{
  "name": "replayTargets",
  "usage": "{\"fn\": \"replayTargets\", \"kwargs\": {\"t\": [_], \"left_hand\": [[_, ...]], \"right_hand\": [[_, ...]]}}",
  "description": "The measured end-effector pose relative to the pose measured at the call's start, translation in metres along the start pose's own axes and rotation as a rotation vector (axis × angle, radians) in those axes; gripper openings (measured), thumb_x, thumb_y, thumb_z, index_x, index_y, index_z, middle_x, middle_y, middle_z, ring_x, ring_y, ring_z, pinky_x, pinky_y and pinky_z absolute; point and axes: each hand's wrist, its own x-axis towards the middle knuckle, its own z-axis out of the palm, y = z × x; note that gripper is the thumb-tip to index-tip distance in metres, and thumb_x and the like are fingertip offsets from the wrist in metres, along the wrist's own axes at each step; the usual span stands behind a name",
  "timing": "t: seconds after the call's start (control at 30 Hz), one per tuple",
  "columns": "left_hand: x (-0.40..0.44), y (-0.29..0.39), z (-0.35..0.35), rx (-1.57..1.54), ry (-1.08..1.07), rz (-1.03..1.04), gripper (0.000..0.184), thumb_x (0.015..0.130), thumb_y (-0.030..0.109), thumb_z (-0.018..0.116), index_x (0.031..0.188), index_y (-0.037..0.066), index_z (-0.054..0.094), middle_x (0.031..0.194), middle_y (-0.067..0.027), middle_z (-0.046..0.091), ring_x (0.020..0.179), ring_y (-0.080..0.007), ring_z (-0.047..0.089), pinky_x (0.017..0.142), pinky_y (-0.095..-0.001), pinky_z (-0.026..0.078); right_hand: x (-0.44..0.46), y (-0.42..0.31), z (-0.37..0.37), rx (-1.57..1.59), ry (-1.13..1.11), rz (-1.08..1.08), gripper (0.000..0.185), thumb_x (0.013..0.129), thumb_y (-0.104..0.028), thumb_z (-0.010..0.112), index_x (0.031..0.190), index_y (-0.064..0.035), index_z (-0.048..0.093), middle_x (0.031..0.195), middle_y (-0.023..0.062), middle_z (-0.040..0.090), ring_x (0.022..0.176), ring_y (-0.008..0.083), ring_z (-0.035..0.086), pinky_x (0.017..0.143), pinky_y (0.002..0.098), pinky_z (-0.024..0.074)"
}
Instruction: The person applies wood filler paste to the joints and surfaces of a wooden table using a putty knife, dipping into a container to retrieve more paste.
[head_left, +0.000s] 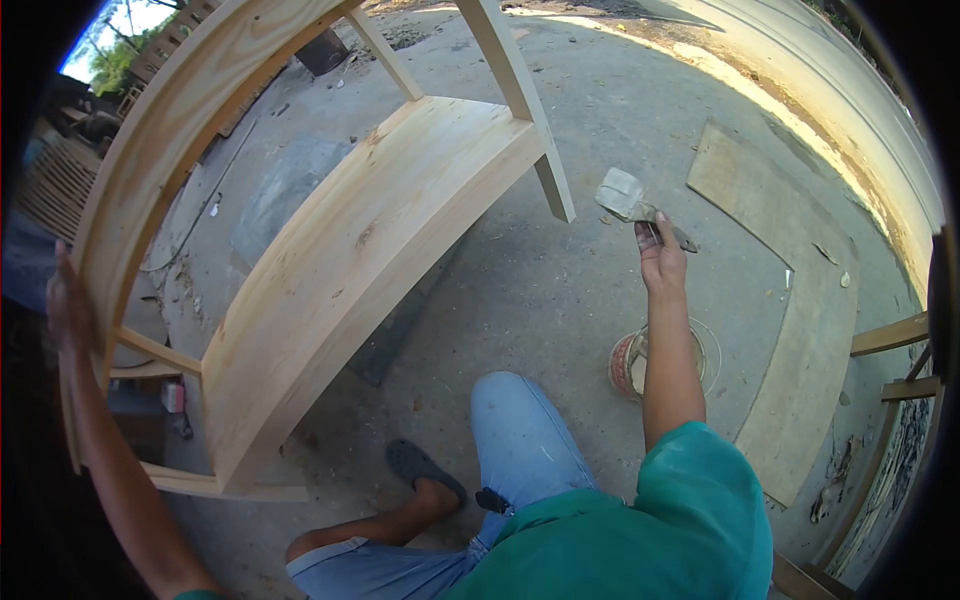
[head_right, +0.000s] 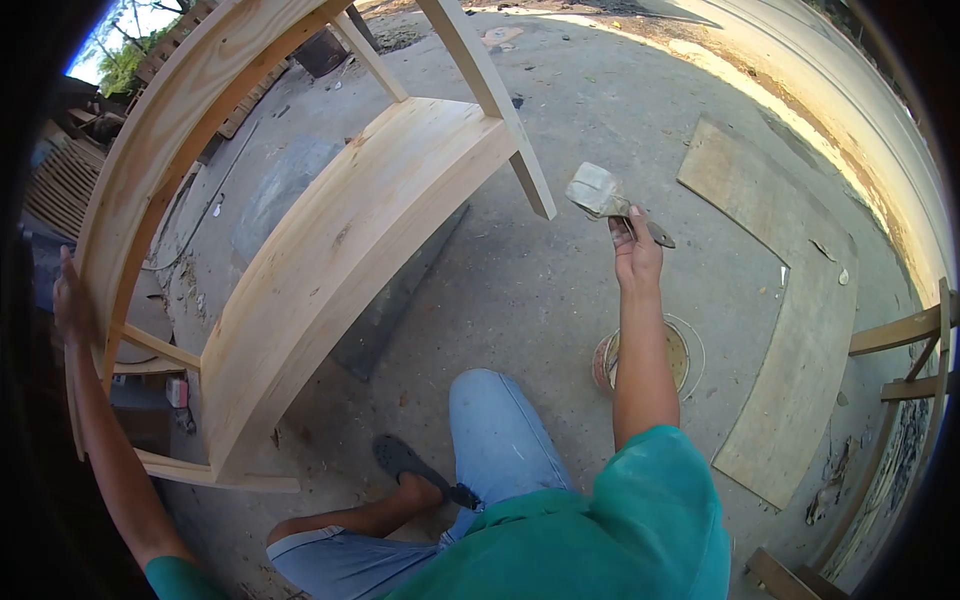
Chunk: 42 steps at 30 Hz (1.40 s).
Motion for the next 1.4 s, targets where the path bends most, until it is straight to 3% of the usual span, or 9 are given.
{"fn": "replayTargets", "kwargs": {"t": [0.2, 0.3, 0.43, 0.6, 0.7, 0.83, 1.07, 1.2, 1.4], "left_hand": [[0.023, -0.012, 0.020, -0.026, 0.156, 0.139, 0.095, 0.090, 0.081, 0.026, 0.143, 0.007, 0.053, 0.140, -0.0197, 0.057, 0.130, -0.0340, 0.054, 0.110, -0.0445, 0.036], [0.053, -0.037, 0.034, 0.045, 0.243, 0.341, 0.095, 0.090, 0.082, 0.023, 0.146, 0.010, 0.051, 0.138, -0.0201, 0.059, 0.131, -0.0340, 0.054, 0.110, -0.0454, 0.036], [0.054, -0.025, 0.031, 0.101, 0.268, 0.356, 0.096, 0.091, 0.081, 0.022, 0.146, 0.008, 0.051, 0.137, -0.0218, 0.059, 0.130, -0.0351, 0.054, 0.110, -0.0459, 0.036], [0.042, 0.003, 0.020, 0.129, 0.259, 0.277, 0.096, 0.091, 0.081, 0.021, 0.146, 0.007, 0.049, 0.136, -0.0239, 0.058, 0.130, -0.0365, 0.054, 0.110, -0.0465, 0.036], [0.039, 0.012, 0.017, 0.133, 0.255, 0.260, 0.096, 0.092, 0.080, 0.021, 0.146, 0.006, 0.049, 0.135, -0.0251, 0.058, 0.129, -0.0373, 0.053, 0.110, -0.0469, 0.036], [0.035, 0.014, 0.017, 0.136, 0.252, 0.248, 0.097, 0.092, 0.080, 0.020, 0.146, 0.004, 0.048, 0.135, -0.0268, 0.058, 0.129, -0.0384, 0.053, 0.111, -0.0474, 0.036], [0.034, 0.013, 0.016, 0.142, 0.256, 0.267, 0.097, 0.093, 0.079, 0.019, 0.146, 0.002, 0.047, 0.133, -0.0297, 0.058, 0.128, -0.0403, 0.053, 0.111, -0.0483, 0.036], [0.045, 0.003, 0.019, 0.146, 0.259, 0.311, 0.098, 0.094, 0.078, 0.018, 0.146, 0.000, 0.046, 0.132, -0.0314, 0.058, 0.128, -0.0414, 0.053, 0.111, -0.0488, 0.036], [0.089, -0.028, 0.023, 0.151, 0.281, 0.530, 0.098, 0.095, 0.077, 0.017, 0.146, -0.002, 0.044, 0.131, -0.0338, 0.057, 0.127, -0.0431, 0.053, 0.112, -0.0495, 0.036]], "right_hand": [[0.079, 0.105, 0.068, 0.181, -0.071, 0.015, 0.023, 0.091, -0.008, 0.070, 0.110, -0.0005, 0.059, 0.105, 0.0125, 0.067, 0.091, 0.0263, 0.069, 0.085, 0.0419, 0.0594], [0.073, 0.141, 0.031, 0.004, 0.135, -0.005, 0.024, 0.091, -0.009, 0.071, 0.109, 0.0014, 0.059, 0.102, 0.0138, 0.067, 0.089, 0.0282, 0.071, 0.079, 0.0416, 0.0616], [0.075, 0.142, -0.033, -0.476, 0.361, -0.097, 0.021, 0.091, -0.008, 0.067, 0.108, 0.0037, 0.062, 0.094, 0.0139, 0.070, 0.072, 0.0240, 0.071, 0.067, 0.0338, 0.0631], [0.078, 0.115, 0.038, -0.965, 0.124, -0.350, 0.023, 0.088, -0.003, 0.065, 0.110, 0.0026, 0.066, 0.091, 0.0146, 0.071, 0.069, 0.0209, 0.071, 0.061, 0.0287, 0.0612], [0.076, 0.087, 0.116, -0.658, -0.039, -0.346, 0.023, 0.089, -0.004, 0.065, 0.111, 0.0014, 0.064, 0.094, 0.0146, 0.071, 0.071, 0.0233, 0.072, 0.065, 0.0310, 0.0619], [0.082, 0.076, 0.124, -0.213, -0.188, -0.214, 0.029, 0.091, -0.009, 0.068, 0.116, -0.0004, 0.059, 0.102, 0.0161, 0.070, 0.084, 0.0280, 0.072, 0.077, 0.0373, 0.0621], [0.073, 0.148, -0.056, -0.347, 0.388, -0.025, 0.023, 0.091, -0.006, 0.066, 0.112, 0.0004, 0.061, 0.096, 0.0143, 0.068, 0.074, 0.0262, 0.071, 0.069, 0.0367, 0.0627], [0.041, 0.142, -0.071, -1.057, 0.241, -0.336, 0.017, 0.090, -0.008, 0.070, 0.105, -0.0029, 0.069, 0.095, 0.0088, 0.069, 0.073, 0.0234, 0.069, 0.065, 0.0341, 0.0566], [-0.059, 0.106, 0.026, -1.949, -0.959, -1.181, 0.022, 0.083, -0.010, 0.067, 0.103, -0.0170, 0.071, 0.116, 0.0070, 0.062, 0.118, 0.0281, 0.055, 0.096, 0.0446, 0.0426]]}}
